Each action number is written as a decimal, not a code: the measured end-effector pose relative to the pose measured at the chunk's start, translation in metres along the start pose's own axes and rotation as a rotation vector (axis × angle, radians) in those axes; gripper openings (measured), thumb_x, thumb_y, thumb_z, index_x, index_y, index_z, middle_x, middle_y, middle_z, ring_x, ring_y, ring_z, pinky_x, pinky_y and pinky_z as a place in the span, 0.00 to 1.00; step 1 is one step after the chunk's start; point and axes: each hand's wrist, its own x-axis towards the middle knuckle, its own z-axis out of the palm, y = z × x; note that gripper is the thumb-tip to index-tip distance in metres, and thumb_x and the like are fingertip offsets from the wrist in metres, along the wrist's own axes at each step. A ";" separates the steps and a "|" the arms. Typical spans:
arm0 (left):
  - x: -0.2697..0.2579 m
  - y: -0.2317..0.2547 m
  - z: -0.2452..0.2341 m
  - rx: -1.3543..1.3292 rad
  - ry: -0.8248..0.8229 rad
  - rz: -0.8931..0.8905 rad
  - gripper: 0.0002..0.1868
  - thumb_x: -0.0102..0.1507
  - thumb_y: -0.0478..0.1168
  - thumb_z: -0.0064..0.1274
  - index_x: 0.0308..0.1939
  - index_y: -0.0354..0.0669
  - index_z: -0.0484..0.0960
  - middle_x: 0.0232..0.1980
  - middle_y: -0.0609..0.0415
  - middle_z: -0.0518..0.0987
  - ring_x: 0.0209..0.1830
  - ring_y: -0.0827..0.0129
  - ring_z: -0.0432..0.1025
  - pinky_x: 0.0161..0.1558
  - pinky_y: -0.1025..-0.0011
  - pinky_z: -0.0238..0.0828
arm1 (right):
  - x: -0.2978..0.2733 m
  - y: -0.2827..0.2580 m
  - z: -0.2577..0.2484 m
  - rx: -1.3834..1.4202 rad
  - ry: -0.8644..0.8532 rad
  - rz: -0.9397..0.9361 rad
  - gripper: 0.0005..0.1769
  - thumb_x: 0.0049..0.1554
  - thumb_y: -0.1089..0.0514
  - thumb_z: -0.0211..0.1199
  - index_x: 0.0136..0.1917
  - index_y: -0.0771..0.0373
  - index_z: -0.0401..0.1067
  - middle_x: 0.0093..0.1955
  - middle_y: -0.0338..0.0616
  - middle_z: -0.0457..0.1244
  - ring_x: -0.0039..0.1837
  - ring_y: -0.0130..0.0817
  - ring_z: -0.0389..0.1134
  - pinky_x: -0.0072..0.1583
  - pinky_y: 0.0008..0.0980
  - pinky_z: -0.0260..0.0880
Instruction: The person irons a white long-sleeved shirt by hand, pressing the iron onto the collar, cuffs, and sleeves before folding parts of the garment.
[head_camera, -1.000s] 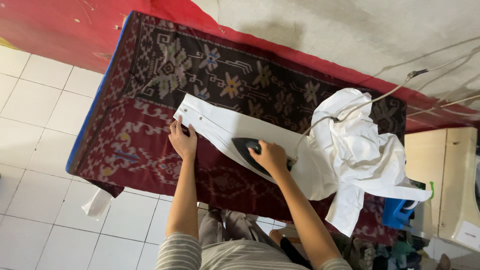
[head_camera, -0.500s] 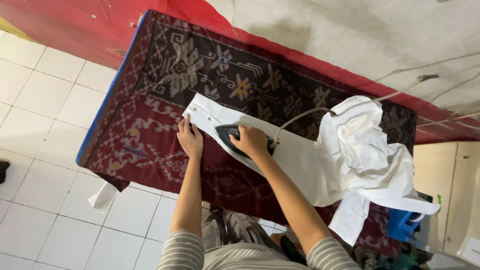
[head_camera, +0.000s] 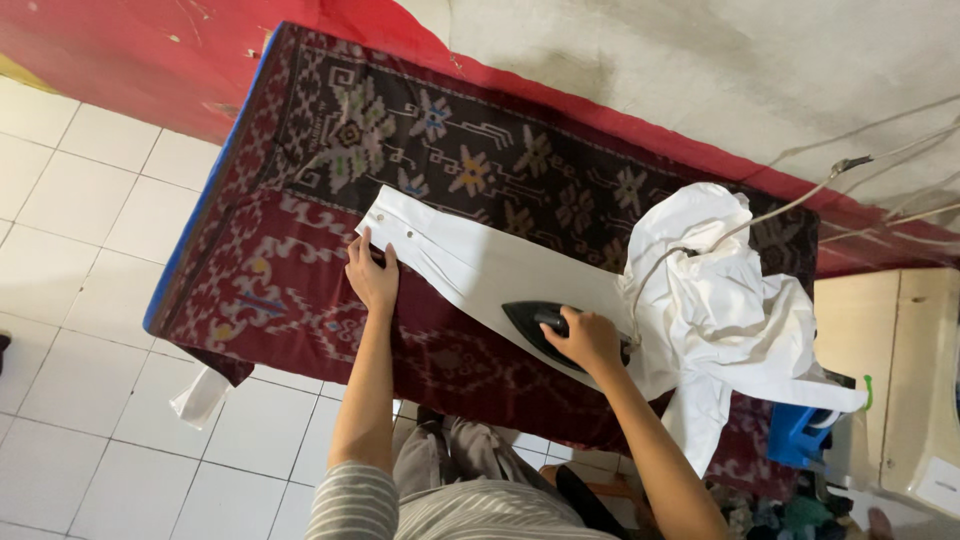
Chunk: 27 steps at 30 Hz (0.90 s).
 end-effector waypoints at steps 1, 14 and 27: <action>0.001 0.000 -0.001 -0.010 -0.050 -0.026 0.31 0.63 0.43 0.62 0.70 0.43 0.72 0.61 0.53 0.75 0.42 0.65 0.73 0.53 0.62 0.64 | -0.001 -0.001 0.001 0.011 0.052 -0.047 0.24 0.53 0.38 0.68 0.40 0.63 0.76 0.28 0.48 0.68 0.28 0.42 0.69 0.33 0.39 0.70; -0.041 0.019 -0.065 0.101 -0.201 0.191 0.31 0.67 0.48 0.54 0.71 0.35 0.70 0.75 0.49 0.67 0.70 0.51 0.64 0.70 0.55 0.57 | 0.132 -0.104 0.037 -0.034 0.226 -0.180 0.28 0.56 0.36 0.68 0.31 0.61 0.69 0.21 0.43 0.59 0.23 0.37 0.60 0.27 0.35 0.61; -0.044 0.026 -0.068 0.174 -0.208 0.172 0.29 0.69 0.47 0.51 0.70 0.33 0.71 0.74 0.49 0.68 0.70 0.55 0.64 0.72 0.56 0.56 | 0.074 -0.076 0.034 -0.040 0.087 -0.036 0.29 0.57 0.36 0.66 0.33 0.63 0.71 0.23 0.44 0.62 0.24 0.38 0.64 0.29 0.37 0.65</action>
